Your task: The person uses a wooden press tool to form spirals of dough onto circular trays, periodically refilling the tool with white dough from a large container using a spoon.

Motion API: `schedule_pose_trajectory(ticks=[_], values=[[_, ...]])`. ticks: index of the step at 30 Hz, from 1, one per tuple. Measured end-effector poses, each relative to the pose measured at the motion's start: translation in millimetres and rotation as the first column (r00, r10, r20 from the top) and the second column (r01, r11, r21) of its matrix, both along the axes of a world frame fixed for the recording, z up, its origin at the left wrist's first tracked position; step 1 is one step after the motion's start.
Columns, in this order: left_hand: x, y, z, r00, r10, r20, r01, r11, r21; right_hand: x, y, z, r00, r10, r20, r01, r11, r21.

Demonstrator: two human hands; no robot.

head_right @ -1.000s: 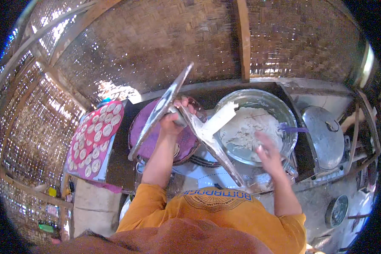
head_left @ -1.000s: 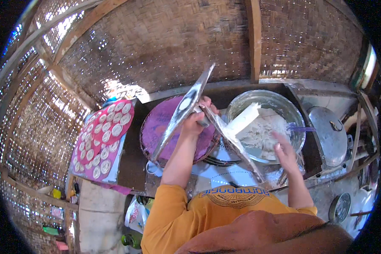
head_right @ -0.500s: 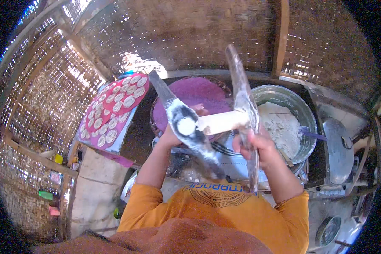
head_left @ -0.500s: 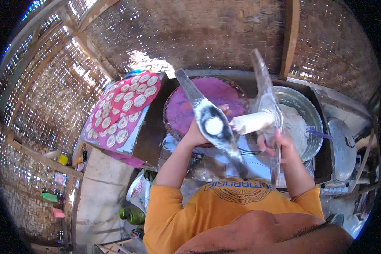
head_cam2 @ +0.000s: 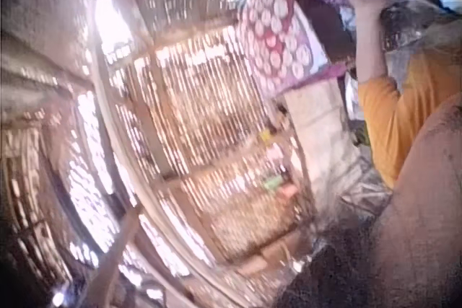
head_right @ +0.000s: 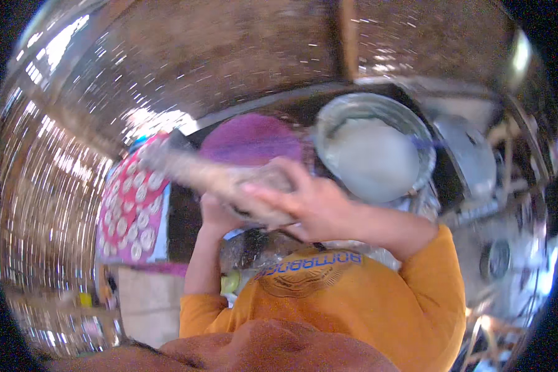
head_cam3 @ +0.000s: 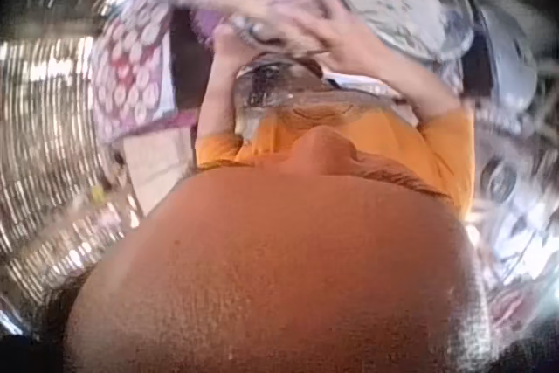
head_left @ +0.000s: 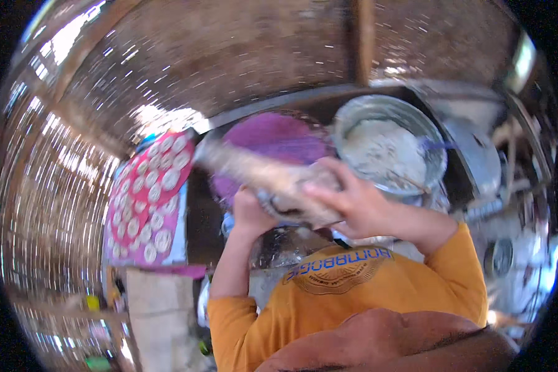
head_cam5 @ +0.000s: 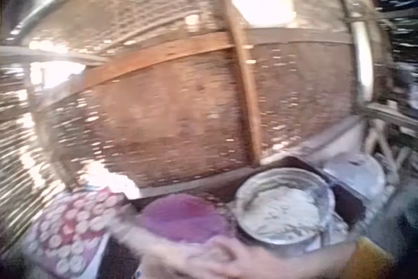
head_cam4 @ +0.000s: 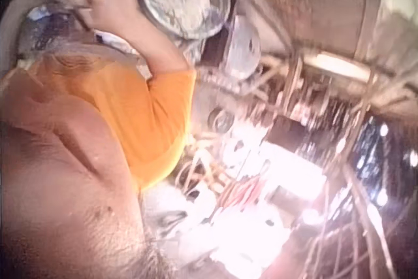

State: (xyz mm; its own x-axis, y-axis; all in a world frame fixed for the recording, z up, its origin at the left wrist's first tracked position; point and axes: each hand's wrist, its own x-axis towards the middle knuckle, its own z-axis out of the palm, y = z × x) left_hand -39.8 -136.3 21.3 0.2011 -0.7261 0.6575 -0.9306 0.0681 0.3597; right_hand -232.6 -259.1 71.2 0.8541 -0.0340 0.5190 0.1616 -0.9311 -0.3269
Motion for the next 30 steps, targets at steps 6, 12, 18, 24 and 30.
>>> schedule_pose_trajectory(ticks=[6, 12, 18, 24, 30], values=[[3.8, 22.1, -35.9, 0.997, -0.061, -0.049, 0.071, 0.969, 0.237, 3.6, 25.5, -20.7, 0.998, 0.038, -0.058, -0.03, 0.99, 0.137], [14.9, 18.9, -55.1, 0.991, -0.089, -0.098, 0.106, 0.978, 0.181, 19.8, 36.5, -34.7, 0.994, -0.017, -0.104, 0.034, 0.985, 0.167], [26.6, 13.1, -44.6, 0.943, -0.085, -0.321, 0.078, 0.996, -0.035, 52.2, 25.5, -35.7, 0.992, 0.123, -0.03, -0.108, 0.947, 0.303], [59.2, 25.5, -21.4, 0.767, 0.042, -0.64, 0.135, 0.965, 0.225, 83.3, -17.0, -60.7, 0.485, 0.856, -0.178, 0.035, 0.184, 0.982], [102.3, 36.6, 36.7, -0.23, -0.903, -0.363, 0.311, 0.285, -0.907, 100.3, -24.1, -71.2, 0.173, 0.982, 0.075, 0.212, -0.111, 0.971]])
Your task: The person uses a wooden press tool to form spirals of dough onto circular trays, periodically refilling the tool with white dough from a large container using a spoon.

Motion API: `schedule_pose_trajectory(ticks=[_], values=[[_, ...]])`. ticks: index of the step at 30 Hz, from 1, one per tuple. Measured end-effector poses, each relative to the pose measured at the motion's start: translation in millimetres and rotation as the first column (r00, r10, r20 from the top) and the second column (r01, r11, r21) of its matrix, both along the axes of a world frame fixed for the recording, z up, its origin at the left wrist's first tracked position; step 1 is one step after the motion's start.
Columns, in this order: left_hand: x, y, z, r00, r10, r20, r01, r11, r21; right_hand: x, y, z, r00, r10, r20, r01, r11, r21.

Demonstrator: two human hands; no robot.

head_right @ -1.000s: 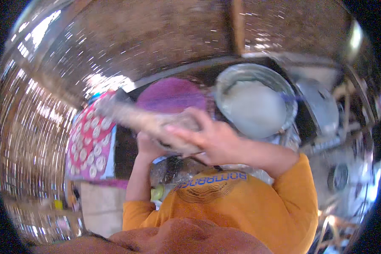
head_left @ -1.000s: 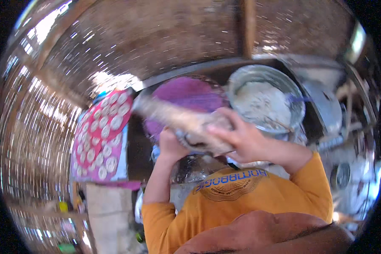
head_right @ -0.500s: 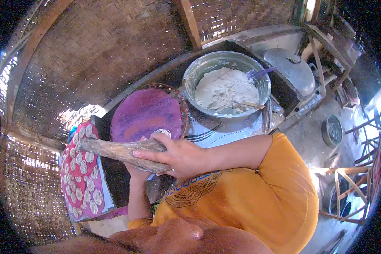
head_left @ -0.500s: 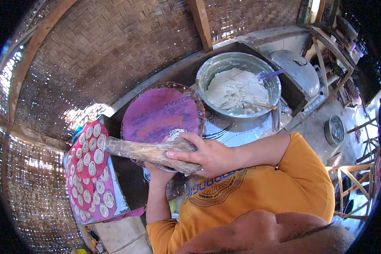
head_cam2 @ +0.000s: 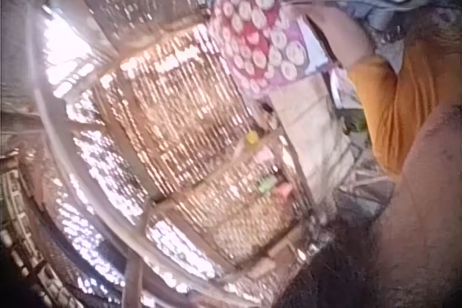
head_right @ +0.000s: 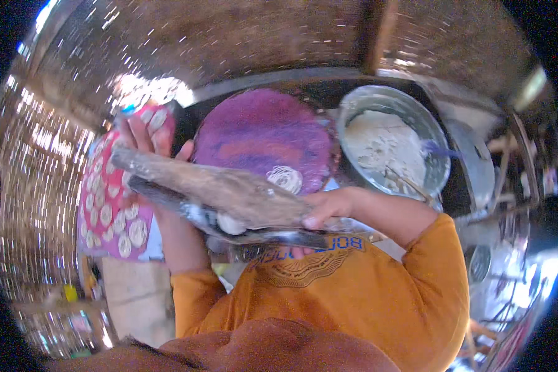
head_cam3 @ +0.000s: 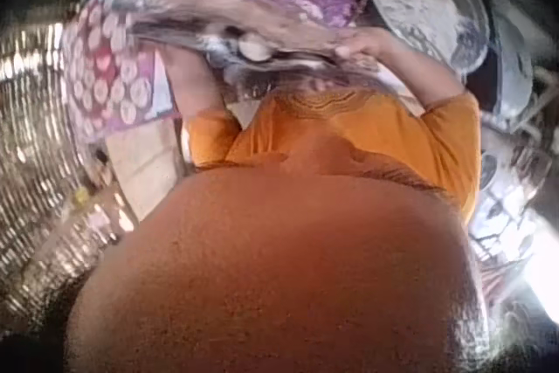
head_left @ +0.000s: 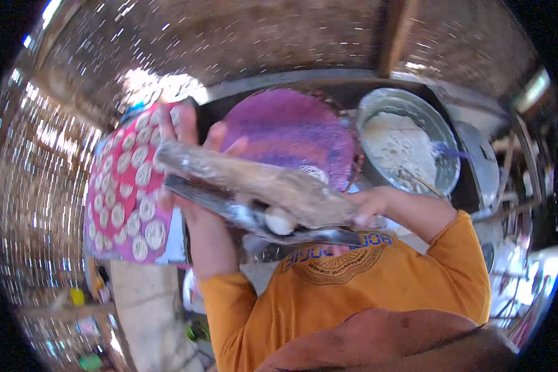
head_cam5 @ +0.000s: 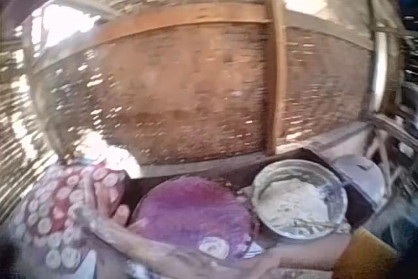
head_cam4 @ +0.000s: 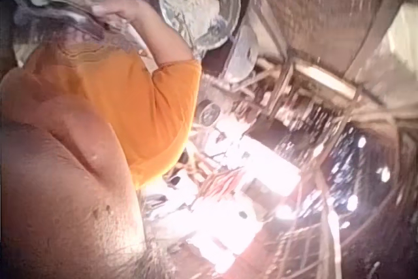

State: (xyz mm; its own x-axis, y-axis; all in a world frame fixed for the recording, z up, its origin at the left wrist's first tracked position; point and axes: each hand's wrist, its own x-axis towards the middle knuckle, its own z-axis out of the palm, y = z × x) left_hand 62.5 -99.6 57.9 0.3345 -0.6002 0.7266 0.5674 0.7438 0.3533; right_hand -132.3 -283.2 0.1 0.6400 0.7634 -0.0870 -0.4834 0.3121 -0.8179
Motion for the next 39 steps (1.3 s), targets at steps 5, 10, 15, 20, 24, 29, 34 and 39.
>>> schedule_pose_trajectory(ticks=[5, 10, 15, 20, 24, 29, 34, 39], values=[[8.7, -22.3, 16.9, 0.991, -0.052, 0.125, 0.075, 0.978, -0.193, 1.9, -37.3, 14.3, 0.998, 0.004, -0.069, -0.011, 0.995, -0.101], [69.3, -49.5, -16.8, 0.978, 0.21, -0.015, -0.209, 0.976, 0.053, 33.1, -52.4, 42.9, 0.932, -0.329, -0.15, 0.296, 0.933, -0.203], [98.4, -63.0, -60.3, 0.909, 0.134, -0.396, -0.086, 0.987, 0.136, 57.2, -73.6, 30.0, 0.912, -0.407, -0.055, 0.336, 0.816, -0.471], [108.2, -59.5, -82.5, 0.854, 0.153, -0.497, -0.081, 0.983, 0.162, 68.0, -75.1, 16.7, 0.921, -0.388, -0.033, 0.289, 0.739, -0.608], [96.3, -51.1, -84.6, 0.875, 0.092, -0.475, -0.04, 0.992, 0.117, 58.2, -61.1, 36.9, 0.927, -0.367, 0.079, 0.309, 0.627, -0.715], [86.4, -58.0, -66.9, 0.893, 0.131, -0.43, -0.111, 0.991, 0.072, 54.6, -57.1, 70.8, 0.908, -0.373, 0.191, 0.393, 0.597, -0.699], [93.9, -38.1, -41.1, 0.933, 0.087, -0.348, -0.105, 0.994, -0.031, 57.1, -42.6, 61.4, 0.888, -0.387, 0.249, 0.444, 0.58, -0.682], [70.3, -44.3, -46.2, 0.957, 0.073, -0.28, -0.094, 0.994, -0.063, 39.6, -51.3, 81.0, 0.903, -0.356, 0.24, 0.405, 0.521, -0.751]])
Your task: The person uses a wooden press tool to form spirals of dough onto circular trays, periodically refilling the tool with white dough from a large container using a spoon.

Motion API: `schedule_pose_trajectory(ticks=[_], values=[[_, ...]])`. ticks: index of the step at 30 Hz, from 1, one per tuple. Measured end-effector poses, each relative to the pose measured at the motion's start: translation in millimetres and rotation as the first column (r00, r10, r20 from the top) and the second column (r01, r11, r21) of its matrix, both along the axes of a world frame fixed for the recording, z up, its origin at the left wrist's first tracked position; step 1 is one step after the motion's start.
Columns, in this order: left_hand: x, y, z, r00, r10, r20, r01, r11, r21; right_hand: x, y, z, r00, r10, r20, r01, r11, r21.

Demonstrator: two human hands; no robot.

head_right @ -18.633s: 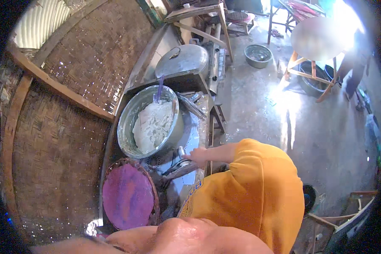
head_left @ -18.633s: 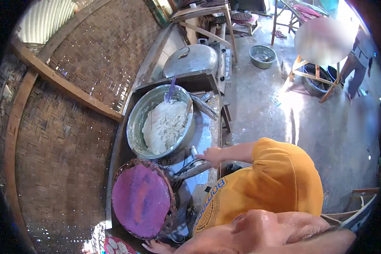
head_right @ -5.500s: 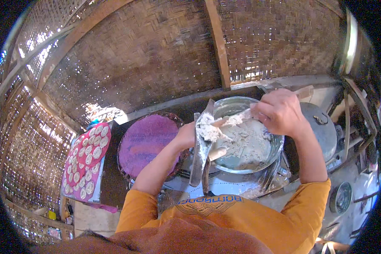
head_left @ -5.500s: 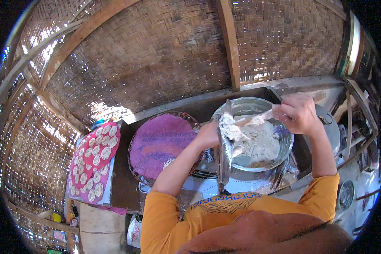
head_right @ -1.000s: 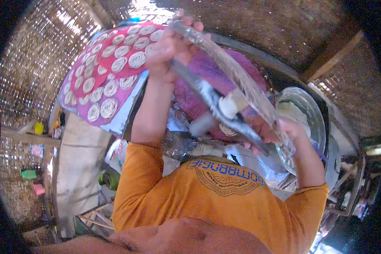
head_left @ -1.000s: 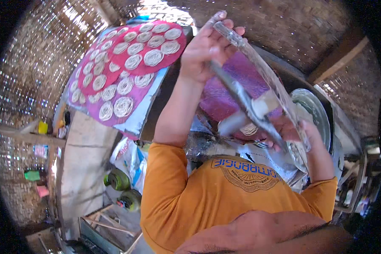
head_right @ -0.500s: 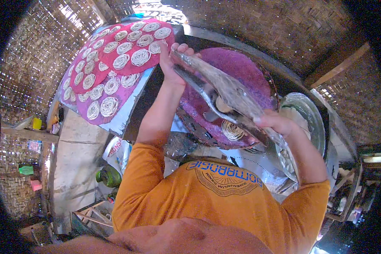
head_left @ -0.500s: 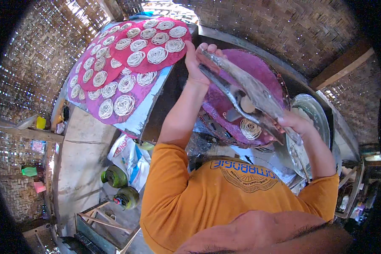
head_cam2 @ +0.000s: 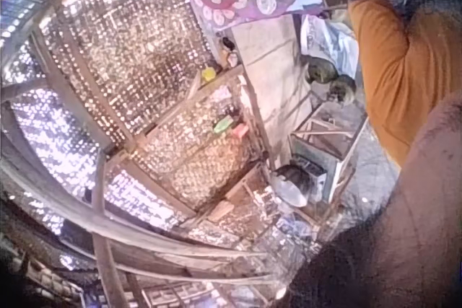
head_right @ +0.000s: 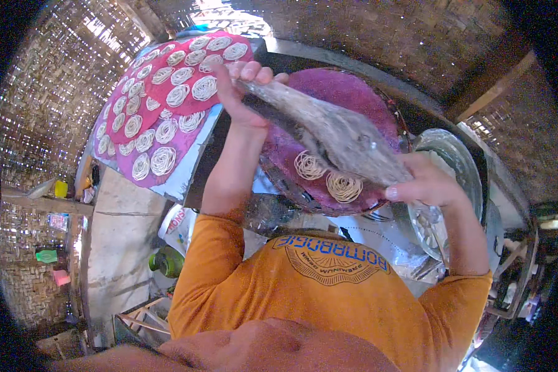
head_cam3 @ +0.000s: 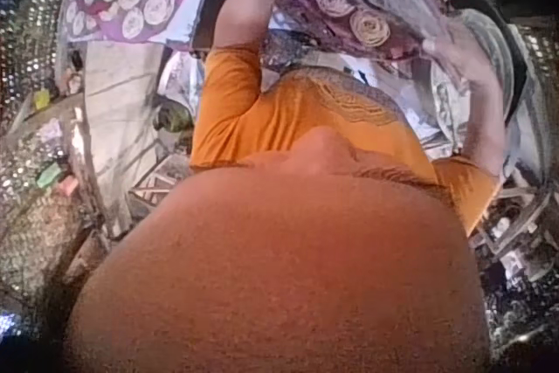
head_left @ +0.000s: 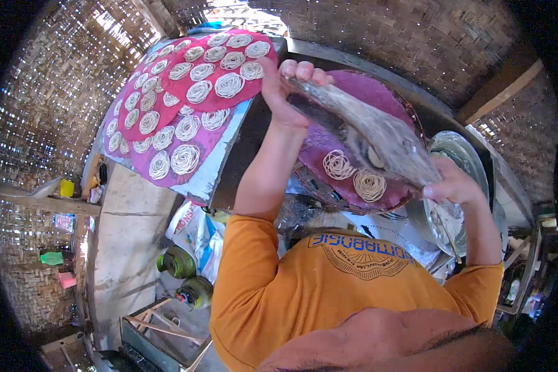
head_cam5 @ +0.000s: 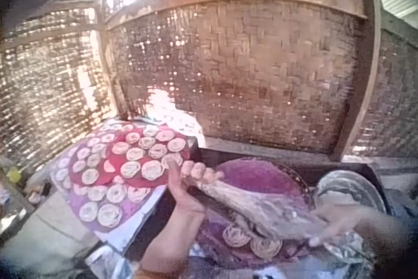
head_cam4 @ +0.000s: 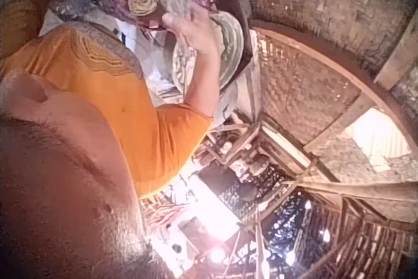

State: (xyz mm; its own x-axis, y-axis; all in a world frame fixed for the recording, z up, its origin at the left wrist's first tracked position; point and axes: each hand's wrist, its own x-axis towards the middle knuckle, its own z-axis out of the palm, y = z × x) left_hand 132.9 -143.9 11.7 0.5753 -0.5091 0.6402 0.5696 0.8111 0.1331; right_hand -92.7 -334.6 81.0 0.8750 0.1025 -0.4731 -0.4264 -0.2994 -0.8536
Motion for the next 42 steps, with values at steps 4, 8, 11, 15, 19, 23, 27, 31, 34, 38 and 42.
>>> schedule_pose_trajectory(ticks=[4, 8, 11, 15, 19, 23, 27, 31, 34, 38, 42], values=[[13.0, 1.0, 12.1, 0.996, 0.024, 0.08, -0.017, 0.996, -0.087, 12.6, 8.9, 16.5, 0.996, 0.009, 0.083, -0.004, 0.998, -0.061], [16.7, 20.8, 22.0, 0.995, 0.04, 0.091, -0.035, 0.998, -0.056, 16.2, 17.7, 14.4, 0.999, 0.022, 0.048, -0.019, 0.999, -0.046], [5.4, 20.0, 15.8, 0.993, 0.025, 0.115, -0.021, 0.999, -0.038, 5.4, 10.8, -1.2, 0.99, 0.049, 0.133, -0.039, 0.996, -0.079], [-8.4, 6.8, 4.4, 0.994, -0.025, 0.105, 0.031, 0.998, -0.057, -8.5, -3.0, -6.5, 0.996, 0.024, 0.091, -0.019, 0.998, -0.057], [-7.5, -6.5, -3.3, 0.987, -0.154, 0.048, 0.158, 0.984, -0.078, -14.6, -4.3, -11.0, 0.985, -0.031, 0.17, 0.034, 0.999, -0.019], [-6.8, -17.2, -23.9, 0.938, -0.34, -0.063, 0.329, 0.823, 0.464, -15.0, -8.7, -15.8, 0.995, -0.012, 0.099, 0.024, 0.993, -0.119], [-52.1, -24.9, -75.3, 0.673, -0.16, 0.722, -0.679, 0.254, 0.689, -11.7, -7.2, -19.0, 0.99, -0.051, 0.13, 0.058, 0.997, -0.053], [-56.8, -21.9, -71.7, 0.842, -0.387, 0.376, -0.3, 0.244, 0.922, -12.0, -12.9, -26.8, 0.986, -0.047, 0.158, 0.057, 0.997, -0.057], [-53.0, -21.8, -85.4, 0.848, -0.404, 0.343, -0.267, 0.234, 0.935, -10.3, -13.0, -30.8, 0.981, -0.086, 0.175, 0.099, 0.993, -0.069], [-39.7, -14.9, -106.8, 0.249, -0.546, 0.8, -0.927, 0.104, 0.359, -8.0, -17.5, -39.2, 0.961, -0.138, 0.239, 0.146, 0.989, -0.018], [-51.4, -6.2, -83.6, 0.173, -0.503, 0.847, -0.976, 0.026, 0.214, -7.3, -22.9, -42.3, 0.955, -0.164, 0.247, 0.169, 0.986, 0.002]])
